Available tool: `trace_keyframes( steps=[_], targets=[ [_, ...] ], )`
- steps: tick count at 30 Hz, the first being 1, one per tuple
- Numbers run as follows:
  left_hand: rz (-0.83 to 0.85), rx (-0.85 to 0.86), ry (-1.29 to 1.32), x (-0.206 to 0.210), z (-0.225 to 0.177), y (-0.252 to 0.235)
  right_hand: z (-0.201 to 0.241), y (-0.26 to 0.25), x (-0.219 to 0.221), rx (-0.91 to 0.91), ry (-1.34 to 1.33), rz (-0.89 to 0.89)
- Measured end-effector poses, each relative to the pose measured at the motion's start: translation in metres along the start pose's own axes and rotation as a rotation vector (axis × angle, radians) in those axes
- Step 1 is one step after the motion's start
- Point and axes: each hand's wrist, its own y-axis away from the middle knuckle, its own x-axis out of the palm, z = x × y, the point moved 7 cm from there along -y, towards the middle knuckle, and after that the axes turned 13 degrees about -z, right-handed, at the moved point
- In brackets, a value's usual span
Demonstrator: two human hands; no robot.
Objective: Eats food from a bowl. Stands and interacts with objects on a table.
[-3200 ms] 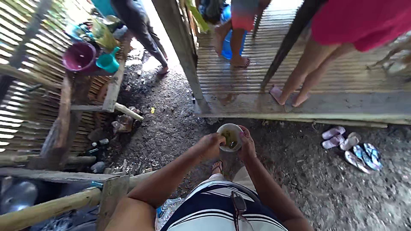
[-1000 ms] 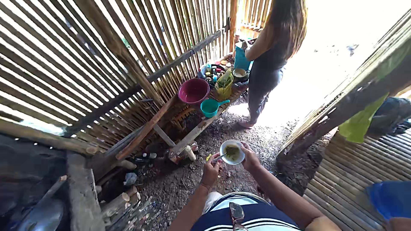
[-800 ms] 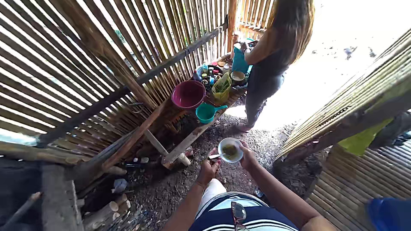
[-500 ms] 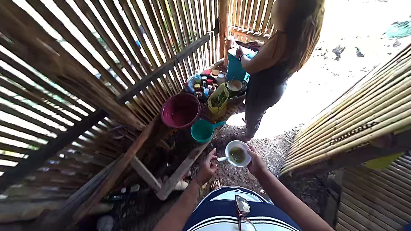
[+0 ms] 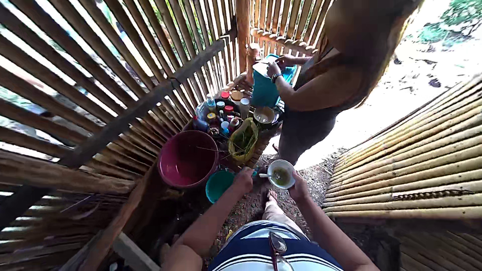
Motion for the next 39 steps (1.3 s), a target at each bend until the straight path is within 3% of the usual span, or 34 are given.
trace_keyframes(
  steps=[4, 9, 13, 16, 19, 22, 26, 31, 39],
  targets=[
    [0.101, 0.184, -0.112, 0.025, -0.014, -0.068, 0.016, -0.07, 0.032, 0.036, 0.064, 0.081],
    [0.184, 0.29, -0.3, 0.044, -0.023, -0.156, 0.038, -0.151, 0.07, 0.04, 0.083, 0.142],
    [0.186, 0.18, -0.434, 0.035, -0.017, -0.23, 0.045, -0.204, 0.093, 0.126, 0.17, 0.159],
    [0.101, -0.023, -0.488, 0.023, 0.009, -0.268, 0.04, -0.235, 0.108, 0.204, 0.247, 0.137],
    [0.156, -0.267, -0.519, 0.004, 0.031, -0.276, 0.027, -0.255, 0.124, 0.222, 0.268, 0.186],
    [0.226, -0.358, -0.65, -0.009, 0.051, -0.277, 0.013, -0.269, 0.147, 0.223, 0.271, 0.217],
    [0.233, -0.337, -0.648, -0.011, 0.065, -0.272, -0.004, -0.277, 0.179, 0.237, 0.272, 0.208],
    [0.067, -0.265, -0.423, -0.007, 0.07, -0.264, -0.022, -0.283, 0.215, 0.226, 0.263, 0.172],
    [0.1, -0.267, -0.448, -0.008, 0.072, -0.262, -0.028, -0.292, 0.244, 0.191, 0.272, 0.121]
  ],
)
